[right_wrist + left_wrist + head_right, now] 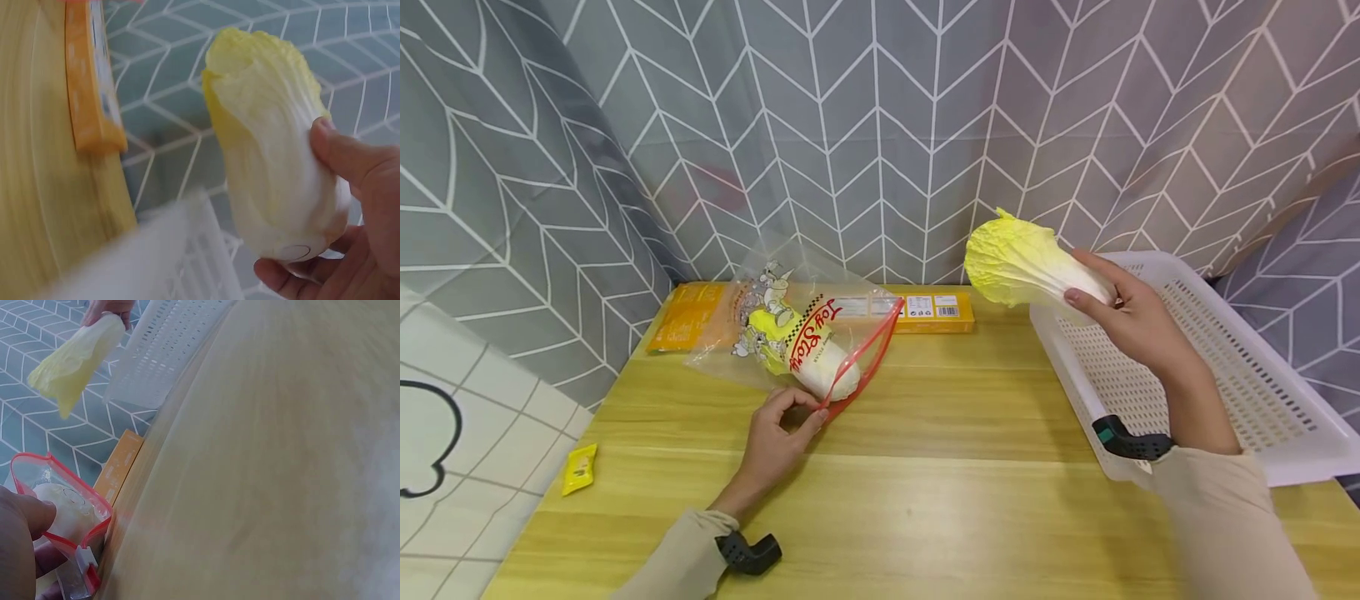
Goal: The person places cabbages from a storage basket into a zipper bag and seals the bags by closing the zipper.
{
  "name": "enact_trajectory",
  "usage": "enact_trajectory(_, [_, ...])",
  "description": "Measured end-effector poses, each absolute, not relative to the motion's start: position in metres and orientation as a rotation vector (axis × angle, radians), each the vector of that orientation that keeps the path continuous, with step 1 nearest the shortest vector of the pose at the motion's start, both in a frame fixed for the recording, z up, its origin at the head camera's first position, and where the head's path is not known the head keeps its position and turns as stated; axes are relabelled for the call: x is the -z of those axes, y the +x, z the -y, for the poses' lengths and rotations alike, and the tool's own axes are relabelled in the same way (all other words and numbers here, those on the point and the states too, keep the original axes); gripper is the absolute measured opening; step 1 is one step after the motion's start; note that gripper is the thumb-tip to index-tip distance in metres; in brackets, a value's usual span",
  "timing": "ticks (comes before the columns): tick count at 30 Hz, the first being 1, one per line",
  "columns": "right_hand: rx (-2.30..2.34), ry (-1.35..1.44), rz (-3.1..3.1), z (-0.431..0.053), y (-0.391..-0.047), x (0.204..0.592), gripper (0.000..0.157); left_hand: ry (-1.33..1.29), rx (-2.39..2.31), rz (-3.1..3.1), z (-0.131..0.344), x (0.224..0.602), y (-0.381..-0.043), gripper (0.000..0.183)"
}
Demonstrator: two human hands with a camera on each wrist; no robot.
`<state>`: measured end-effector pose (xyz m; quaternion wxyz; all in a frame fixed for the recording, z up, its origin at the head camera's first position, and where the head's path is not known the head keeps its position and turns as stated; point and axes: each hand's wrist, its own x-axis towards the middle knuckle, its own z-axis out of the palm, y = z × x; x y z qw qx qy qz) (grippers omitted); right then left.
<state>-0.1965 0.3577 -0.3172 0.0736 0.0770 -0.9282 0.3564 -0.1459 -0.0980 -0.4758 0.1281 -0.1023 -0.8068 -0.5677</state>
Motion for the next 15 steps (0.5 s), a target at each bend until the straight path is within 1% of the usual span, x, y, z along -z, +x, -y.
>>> enact_trajectory(9, [-1.072,0.266,2.817,-0.307,-0.196,0.312,0.059,-0.302,1.652,2.338,0.098,0.476,-0.147,0.016])
enact_trajectory(15, [-1.137,0.298,2.814,-0.285,-0.196,0.315,0.060,-0.300,1.648,2.359,0.099,0.474,-0.146,0.017])
